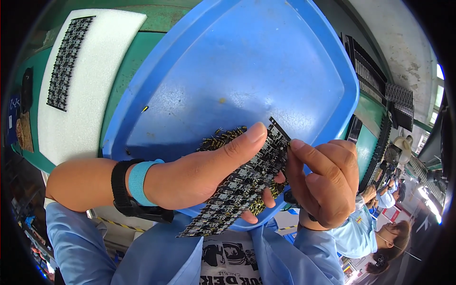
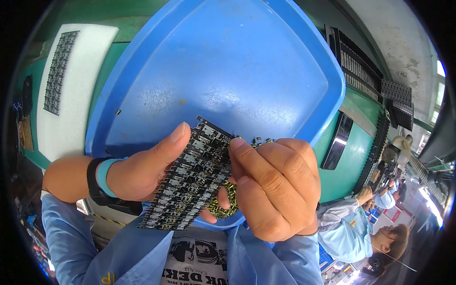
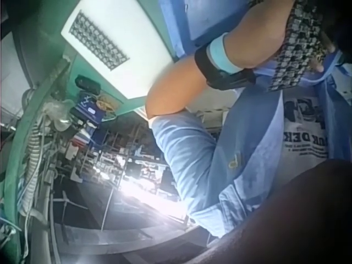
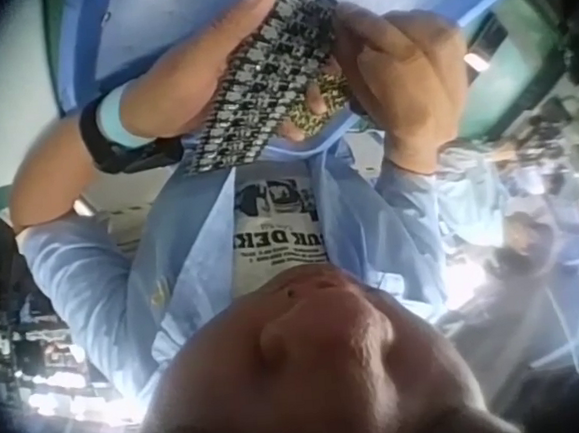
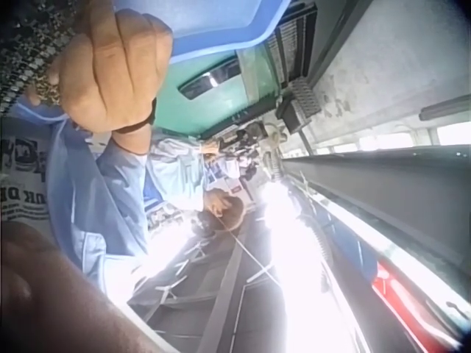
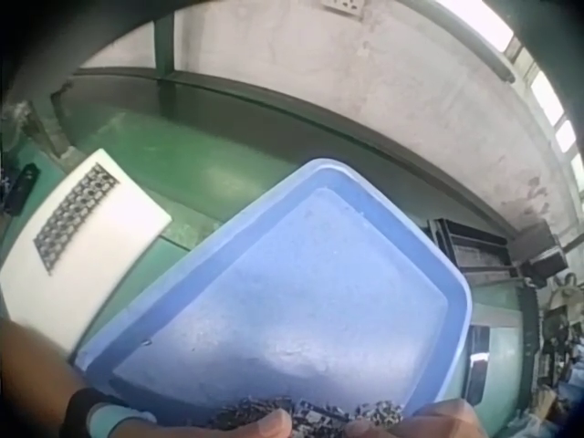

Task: The person picks up a circuit board and inserts small electronic components into it by hand from a blue tray. This process is repeated for several components as the person shifts the board to reach different slots.

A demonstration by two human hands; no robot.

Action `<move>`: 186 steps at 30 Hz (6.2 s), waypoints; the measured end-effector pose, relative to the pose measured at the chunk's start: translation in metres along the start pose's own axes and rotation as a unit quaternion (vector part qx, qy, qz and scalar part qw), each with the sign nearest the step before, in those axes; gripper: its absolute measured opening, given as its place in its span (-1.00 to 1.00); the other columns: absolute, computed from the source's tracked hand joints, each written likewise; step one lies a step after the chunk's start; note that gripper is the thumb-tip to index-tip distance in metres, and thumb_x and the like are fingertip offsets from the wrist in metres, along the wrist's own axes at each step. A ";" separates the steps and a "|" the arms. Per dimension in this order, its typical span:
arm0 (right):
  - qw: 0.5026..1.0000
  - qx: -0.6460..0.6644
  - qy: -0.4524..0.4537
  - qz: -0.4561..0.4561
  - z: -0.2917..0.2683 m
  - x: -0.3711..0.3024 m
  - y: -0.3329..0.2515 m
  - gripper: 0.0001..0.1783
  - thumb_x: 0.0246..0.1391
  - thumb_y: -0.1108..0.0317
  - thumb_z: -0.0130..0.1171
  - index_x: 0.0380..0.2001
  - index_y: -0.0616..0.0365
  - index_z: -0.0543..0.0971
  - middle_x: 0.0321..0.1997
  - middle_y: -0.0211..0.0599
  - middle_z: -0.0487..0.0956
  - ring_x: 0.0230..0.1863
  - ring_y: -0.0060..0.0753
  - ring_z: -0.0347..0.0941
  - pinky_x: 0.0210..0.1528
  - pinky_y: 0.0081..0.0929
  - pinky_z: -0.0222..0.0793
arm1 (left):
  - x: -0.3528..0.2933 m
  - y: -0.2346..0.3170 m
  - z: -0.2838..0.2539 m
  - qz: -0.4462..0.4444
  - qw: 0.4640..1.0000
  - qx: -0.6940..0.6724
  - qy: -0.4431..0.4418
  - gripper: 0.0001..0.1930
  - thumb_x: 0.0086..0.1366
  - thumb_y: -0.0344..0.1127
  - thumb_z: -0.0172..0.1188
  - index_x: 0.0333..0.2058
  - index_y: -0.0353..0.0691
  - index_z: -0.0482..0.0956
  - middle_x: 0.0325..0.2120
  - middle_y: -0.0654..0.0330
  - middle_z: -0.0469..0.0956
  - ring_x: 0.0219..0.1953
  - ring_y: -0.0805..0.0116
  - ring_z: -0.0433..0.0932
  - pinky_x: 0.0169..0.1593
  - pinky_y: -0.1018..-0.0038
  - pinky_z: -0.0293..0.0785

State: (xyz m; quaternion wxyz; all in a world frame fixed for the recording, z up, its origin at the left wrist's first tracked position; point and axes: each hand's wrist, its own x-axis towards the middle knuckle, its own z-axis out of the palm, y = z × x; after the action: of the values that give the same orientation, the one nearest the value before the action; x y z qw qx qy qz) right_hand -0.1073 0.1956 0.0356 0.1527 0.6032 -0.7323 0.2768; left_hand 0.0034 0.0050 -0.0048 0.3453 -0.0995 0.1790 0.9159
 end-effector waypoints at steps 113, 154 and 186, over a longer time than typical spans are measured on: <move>0.976 0.160 -0.026 0.144 -0.002 0.005 0.001 -0.41 0.00 0.82 0.36 0.06 0.24 0.39 -0.21 0.04 0.72 -0.22 -0.22 0.60 -0.13 -0.35 0.49 | -0.002 0.000 0.003 0.032 0.999 -0.018 -0.003 -0.34 0.61 0.36 -0.26 0.15 -0.15 0.45 -0.10 0.23 0.56 -0.16 0.50 0.58 -0.14 0.51 0.63; 0.972 0.171 0.002 0.163 0.002 0.000 0.009 -0.61 0.11 0.72 0.37 -0.06 0.25 0.46 -0.17 -0.05 0.74 -0.21 -0.22 0.61 -0.11 -0.33 0.52 | 0.004 0.000 0.000 0.018 0.998 -0.059 0.002 -0.04 0.51 0.53 -0.47 0.36 -0.27 0.30 0.11 -0.07 0.56 0.03 0.07 0.68 0.10 0.04 0.73; 0.925 0.286 -0.243 0.057 0.048 0.063 0.055 -0.69 0.09 0.53 0.37 -0.07 0.27 0.64 -0.28 -0.17 0.61 -0.24 -0.16 0.57 -0.21 -0.30 0.48 | 0.009 -0.008 0.004 0.031 0.983 -0.104 -0.148 -0.08 0.51 0.52 -0.29 0.27 -0.32 0.41 -0.08 0.03 0.57 -0.13 0.11 0.72 -0.23 0.05 0.82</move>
State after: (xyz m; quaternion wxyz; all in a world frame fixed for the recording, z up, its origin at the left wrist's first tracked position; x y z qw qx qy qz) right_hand -0.1691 0.1234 0.0201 -0.2252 0.6270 -0.6700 0.3275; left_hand 0.0021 0.0176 -0.0055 0.3275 0.0070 0.0332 0.9442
